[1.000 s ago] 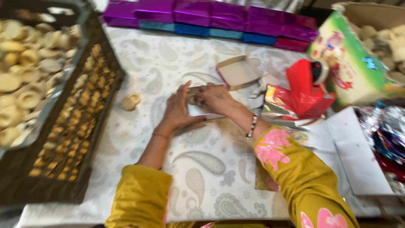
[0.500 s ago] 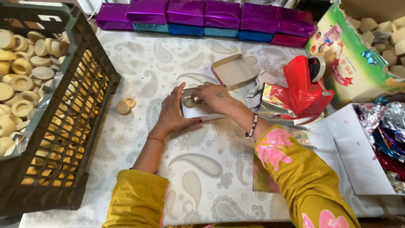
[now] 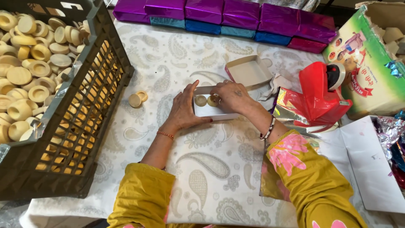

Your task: The person wipes a small decorated gift box with a tissue, opens it, wipes several round wooden pieces and places them inside the box, then wipes a wooden block-shaped piece and adds it to the box. They close the box and press the lid shut on the table.

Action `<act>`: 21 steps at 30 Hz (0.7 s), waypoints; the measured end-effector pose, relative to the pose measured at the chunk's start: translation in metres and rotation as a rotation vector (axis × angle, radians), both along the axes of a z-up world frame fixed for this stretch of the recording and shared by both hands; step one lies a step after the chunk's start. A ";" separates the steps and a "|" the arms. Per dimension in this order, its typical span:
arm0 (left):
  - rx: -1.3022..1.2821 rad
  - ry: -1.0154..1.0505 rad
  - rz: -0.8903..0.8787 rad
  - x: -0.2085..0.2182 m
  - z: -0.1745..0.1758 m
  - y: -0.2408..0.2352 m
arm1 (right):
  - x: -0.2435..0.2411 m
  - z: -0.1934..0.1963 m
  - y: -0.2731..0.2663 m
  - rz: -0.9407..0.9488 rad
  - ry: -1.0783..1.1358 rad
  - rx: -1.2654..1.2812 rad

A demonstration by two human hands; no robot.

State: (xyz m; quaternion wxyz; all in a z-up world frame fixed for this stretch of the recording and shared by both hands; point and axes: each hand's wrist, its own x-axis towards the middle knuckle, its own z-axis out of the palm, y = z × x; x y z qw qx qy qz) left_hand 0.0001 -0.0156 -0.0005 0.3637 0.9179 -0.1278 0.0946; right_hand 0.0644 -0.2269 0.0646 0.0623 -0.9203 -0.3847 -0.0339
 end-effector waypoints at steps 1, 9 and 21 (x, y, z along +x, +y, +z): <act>0.005 -0.005 -0.002 0.001 0.001 -0.001 | 0.002 0.002 -0.004 -0.001 -0.022 0.025; -0.104 -0.199 -0.062 -0.001 -0.005 0.006 | 0.004 0.053 -0.088 -0.091 -0.155 0.084; -0.411 0.062 0.076 0.008 -0.013 0.015 | 0.034 0.138 -0.374 -0.736 -0.541 0.245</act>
